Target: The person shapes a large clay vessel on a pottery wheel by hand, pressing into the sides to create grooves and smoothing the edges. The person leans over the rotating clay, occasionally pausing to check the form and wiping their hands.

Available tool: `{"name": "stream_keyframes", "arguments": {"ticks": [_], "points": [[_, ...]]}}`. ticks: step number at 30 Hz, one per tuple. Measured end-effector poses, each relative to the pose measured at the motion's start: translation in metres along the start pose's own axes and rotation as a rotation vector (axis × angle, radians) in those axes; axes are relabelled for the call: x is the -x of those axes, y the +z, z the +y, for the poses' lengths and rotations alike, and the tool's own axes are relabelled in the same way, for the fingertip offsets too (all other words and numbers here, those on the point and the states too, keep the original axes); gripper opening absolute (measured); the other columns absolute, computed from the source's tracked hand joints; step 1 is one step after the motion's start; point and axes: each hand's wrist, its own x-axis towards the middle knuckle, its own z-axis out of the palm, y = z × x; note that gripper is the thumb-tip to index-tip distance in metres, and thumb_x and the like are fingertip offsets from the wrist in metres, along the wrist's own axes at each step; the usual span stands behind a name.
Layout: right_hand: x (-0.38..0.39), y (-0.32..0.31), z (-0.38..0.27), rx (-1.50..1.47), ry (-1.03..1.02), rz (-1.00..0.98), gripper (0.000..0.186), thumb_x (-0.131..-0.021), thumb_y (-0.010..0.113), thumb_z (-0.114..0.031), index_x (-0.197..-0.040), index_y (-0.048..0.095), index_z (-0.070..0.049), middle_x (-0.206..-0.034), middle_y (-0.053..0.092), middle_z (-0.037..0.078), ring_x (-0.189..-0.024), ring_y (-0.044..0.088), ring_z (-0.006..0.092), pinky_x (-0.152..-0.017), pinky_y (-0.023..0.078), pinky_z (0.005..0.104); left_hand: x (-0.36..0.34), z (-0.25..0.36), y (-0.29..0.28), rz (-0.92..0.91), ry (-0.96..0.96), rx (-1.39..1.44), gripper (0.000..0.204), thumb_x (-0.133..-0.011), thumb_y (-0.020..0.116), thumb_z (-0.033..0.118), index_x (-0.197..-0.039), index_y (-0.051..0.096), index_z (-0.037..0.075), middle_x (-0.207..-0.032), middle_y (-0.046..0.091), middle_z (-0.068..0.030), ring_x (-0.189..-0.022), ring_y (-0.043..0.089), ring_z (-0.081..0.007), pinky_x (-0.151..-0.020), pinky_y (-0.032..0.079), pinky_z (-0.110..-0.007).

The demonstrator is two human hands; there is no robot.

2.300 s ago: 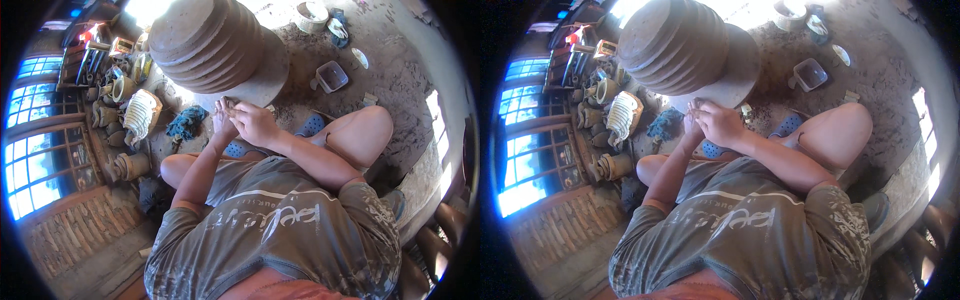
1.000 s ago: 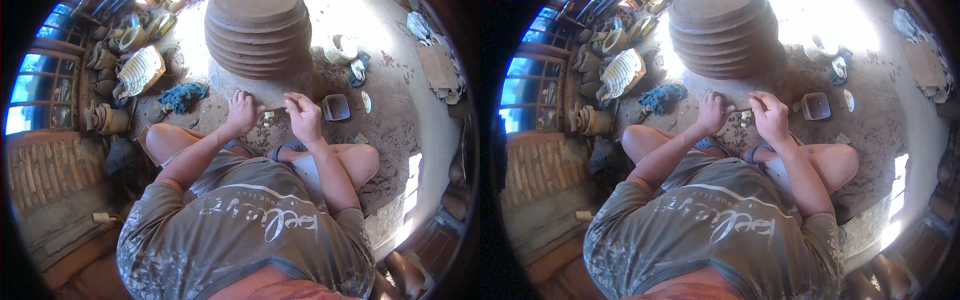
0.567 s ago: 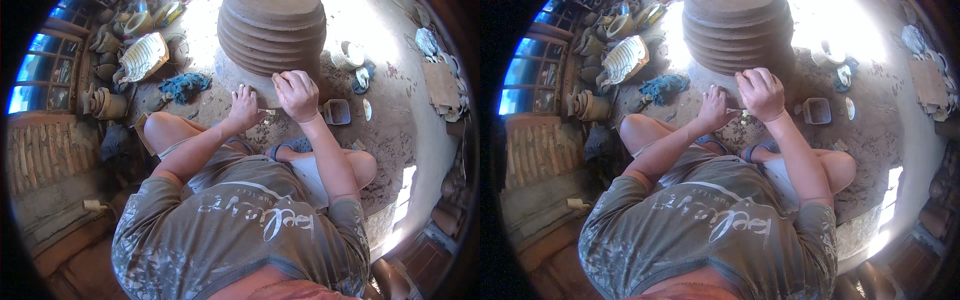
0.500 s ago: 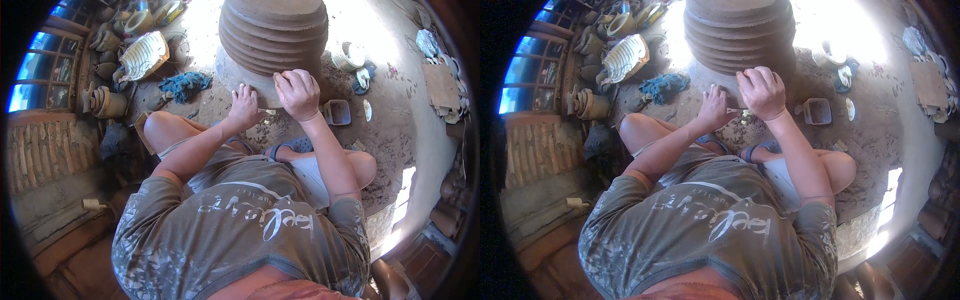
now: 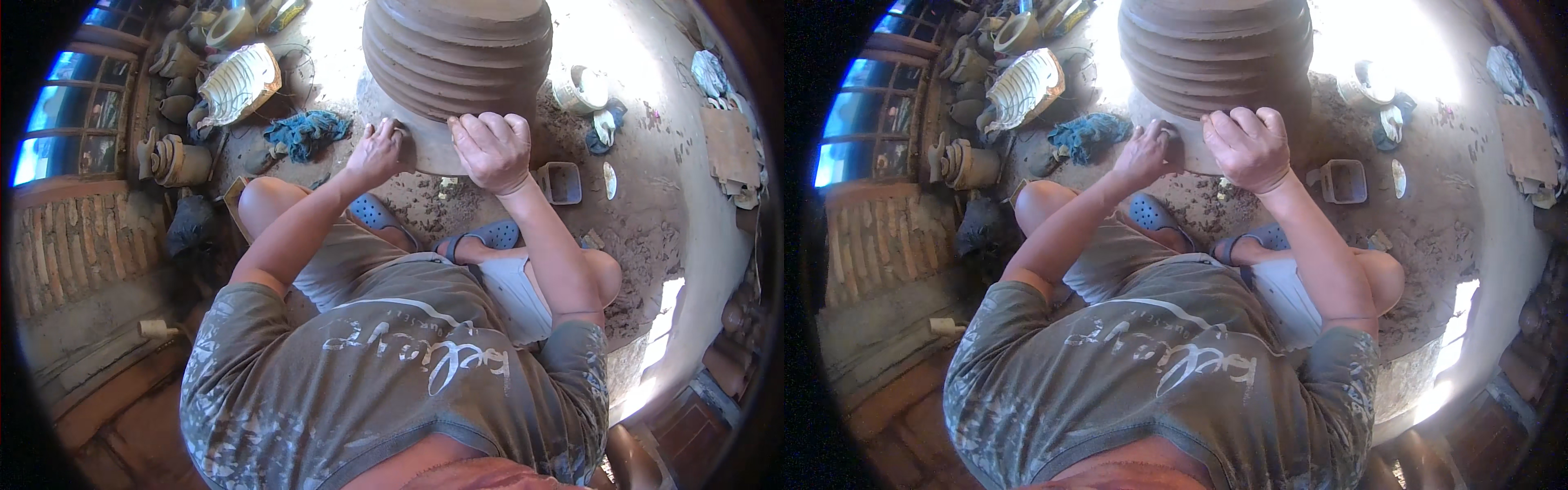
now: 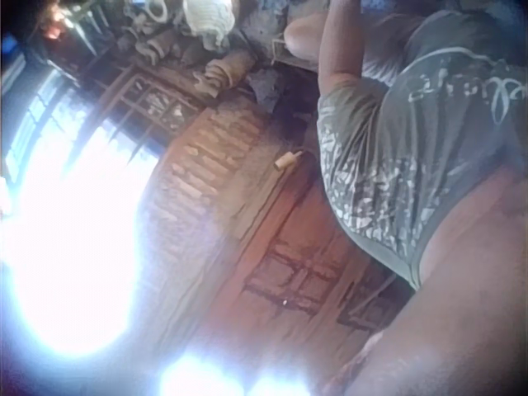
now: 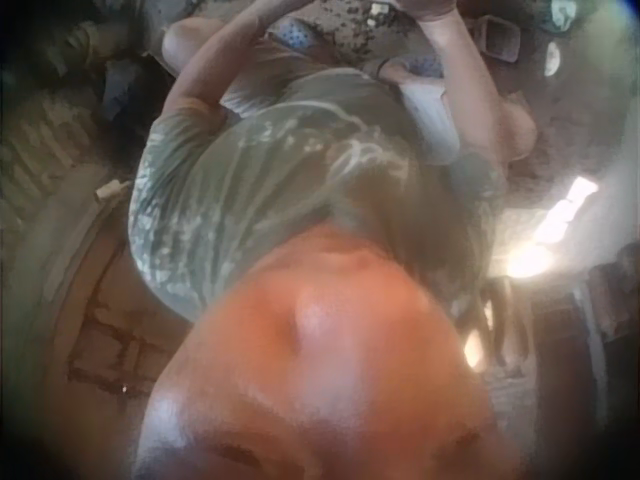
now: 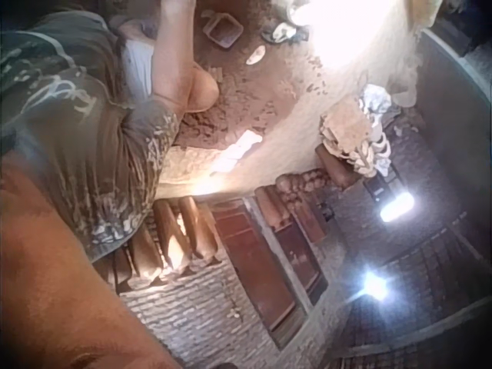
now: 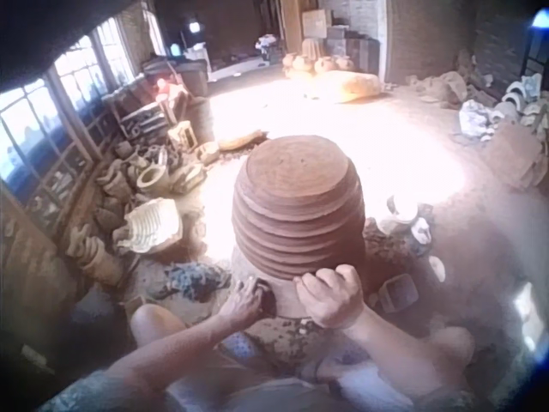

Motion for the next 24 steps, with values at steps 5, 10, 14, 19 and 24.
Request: {"name": "stream_keyframes", "arguments": {"ticks": [5,10,14,19,24], "points": [[0.004,-0.004,0.012,-0.042,-0.016,0.011,0.013,-0.081,0.083,-0.013,-0.093,0.08,-0.012,-0.096,0.071,-0.003,-0.081,0.063,0.0149,-0.075,0.042,0.0359,-0.007,-0.03,-0.02,-0.101,0.012,0.011,0.072,-0.078,0.087,0.05,-0.115,0.066,-0.008,-0.143,0.051,-0.0172,-0.123,0.058,-0.0401,-0.108,0.051,-0.047],[0.011,-0.015,0.032,-0.073,-0.026,0.018,0.015,-0.079,0.083,-0.011,-0.093,0.08,-0.011,-0.096,0.071,-0.004,-0.08,0.063,0.0146,-0.074,0.042,0.0346,-0.017,-0.057,-0.034,-0.204,0.06,0.034,0.083,-0.079,0.083,0.057,-0.124,0.061,-0.01,-0.15,0.048,-0.0159,-0.13,0.056,-0.0395,-0.112,0.048,-0.045],[0.03,-0.028,0.066,-0.044,0.015,-0.003,0.016,-0.079,0.082,-0.007,-0.095,0.08,-0.009,-0.097,0.072,0.001,-0.082,0.066,0.0173,-0.077,0.049,0.0366,-0.021,-0.067,-0.036,-0.209,0.083,0.009,0.084,-0.079,0.084,0.057,-0.125,0.061,-0.009,-0.15,0.048,-0.0159,-0.132,0.055,-0.0388,-0.113,0.047,-0.044],[0.049,-0.035,0.093,-0.272,0.791,0.167,0.007,-0.092,0.081,-0.006,-0.098,0.079,-0.004,-0.098,0.077,0.009,-0.082,0.073,0.0237,-0.074,0.058,0.0329,-0.023,-0.06,-0.043,-0.271,0.076,-0.044,0.089,-0.081,0.081,0.06,-0.13,0.059,-0.011,-0.152,0.048,-0.0188,-0.138,0.052,-0.0386,-0.118,0.044,-0.043],[0.036,-0.018,0.064,-1.065,1.491,0.25,0.018,-0.095,0.079,-0.012,-0.108,0.077,0.0,-0.101,0.077,0.007,-0.086,0.07,0.0125,-0.068,0.051,0.0261,-0.012,-0.037,-0.03,-0.268,0.055,-0.056,0.093,-0.088,0.072,0.066,-0.138,0.056,-0.012,-0.155,0.046,-0.0286,-0.147,0.045,-0.0413,-0.124,0.038,-0.046]]}}
